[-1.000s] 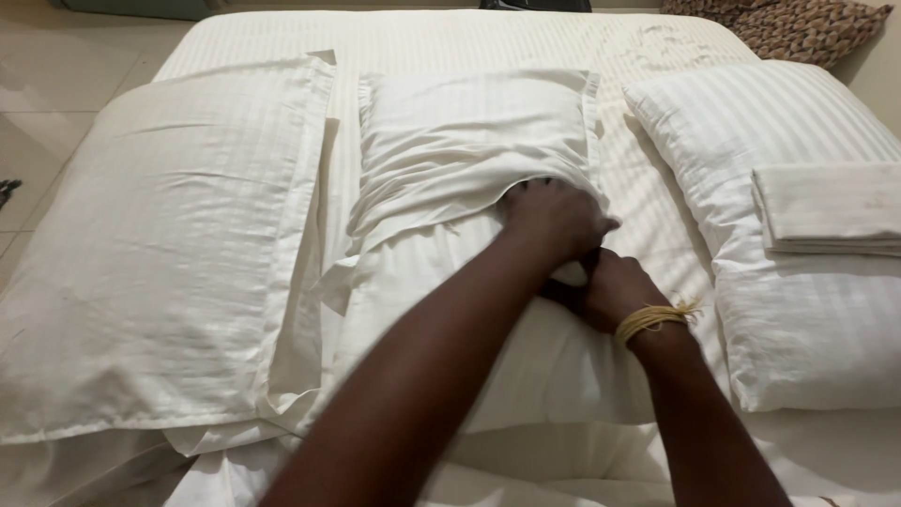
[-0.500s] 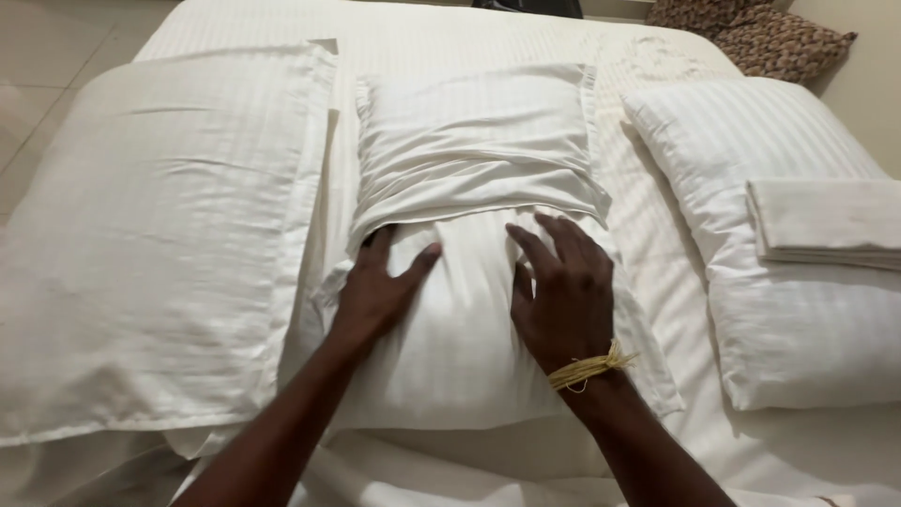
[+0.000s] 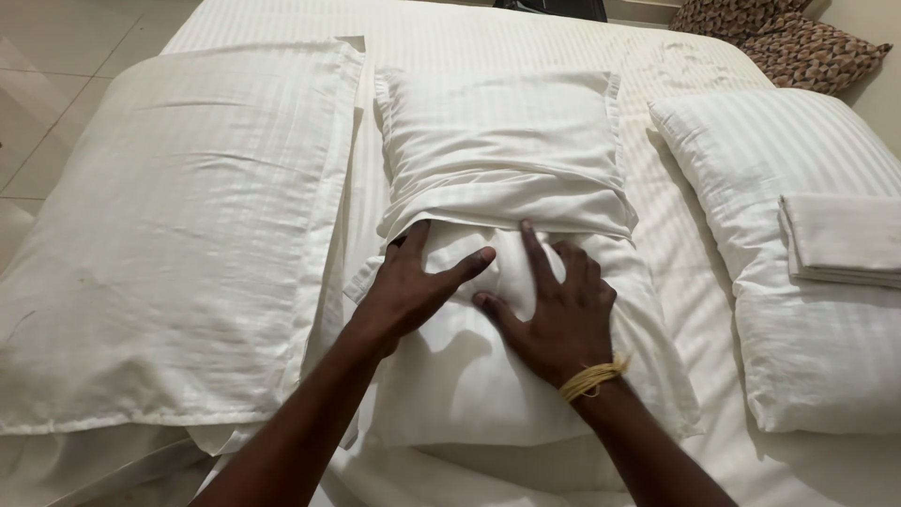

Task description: The person inserts a white pillow into a white pillowcase on a bed. They align the pillow with the case opening, tuck the pillow inside, and smooth the fabric to fit the pillow fully within the case.

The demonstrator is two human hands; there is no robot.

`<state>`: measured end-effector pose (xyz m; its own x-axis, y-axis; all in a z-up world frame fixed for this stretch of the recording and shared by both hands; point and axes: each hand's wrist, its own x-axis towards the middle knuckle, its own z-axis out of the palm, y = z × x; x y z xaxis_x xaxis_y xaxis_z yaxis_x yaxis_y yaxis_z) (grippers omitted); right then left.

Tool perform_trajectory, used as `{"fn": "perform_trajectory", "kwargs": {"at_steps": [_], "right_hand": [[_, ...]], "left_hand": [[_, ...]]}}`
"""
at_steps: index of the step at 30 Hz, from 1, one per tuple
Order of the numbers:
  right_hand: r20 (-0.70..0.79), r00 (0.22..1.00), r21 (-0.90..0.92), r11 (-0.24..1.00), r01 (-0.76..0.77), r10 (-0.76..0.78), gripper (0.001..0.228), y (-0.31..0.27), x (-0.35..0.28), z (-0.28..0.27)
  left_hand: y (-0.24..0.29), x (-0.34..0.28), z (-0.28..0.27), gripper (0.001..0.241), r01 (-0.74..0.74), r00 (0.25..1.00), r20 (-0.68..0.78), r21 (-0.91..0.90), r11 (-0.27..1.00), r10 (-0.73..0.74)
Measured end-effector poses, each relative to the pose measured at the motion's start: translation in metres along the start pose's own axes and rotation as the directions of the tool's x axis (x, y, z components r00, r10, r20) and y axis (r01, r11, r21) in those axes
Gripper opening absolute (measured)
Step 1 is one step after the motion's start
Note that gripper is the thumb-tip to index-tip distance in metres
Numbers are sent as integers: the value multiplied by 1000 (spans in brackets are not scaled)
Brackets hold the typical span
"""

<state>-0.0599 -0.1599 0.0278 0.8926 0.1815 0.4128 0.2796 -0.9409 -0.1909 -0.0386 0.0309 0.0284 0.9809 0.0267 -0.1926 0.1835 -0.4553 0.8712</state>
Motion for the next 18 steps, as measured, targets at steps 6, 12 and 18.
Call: {"fn": "perform_trajectory", "kwargs": {"at_steps": [6, 12, 18], "right_hand": [[-63, 998, -8, 1000, 26, -27, 50, 8, -5, 20], [-218, 952, 94, 966, 241, -216, 30, 26, -3, 24], [-326, 928, 182, 951, 248, -180, 29, 34, 3, 15]], "left_hand": [[-2, -2, -5, 120, 54, 998, 45, -175, 983, -47], [-14, 2, 5, 111, -176, 983, -46, 6, 984, 176], [-17, 11, 10, 111, -127, 989, -65, 78, 989, 132]]}}
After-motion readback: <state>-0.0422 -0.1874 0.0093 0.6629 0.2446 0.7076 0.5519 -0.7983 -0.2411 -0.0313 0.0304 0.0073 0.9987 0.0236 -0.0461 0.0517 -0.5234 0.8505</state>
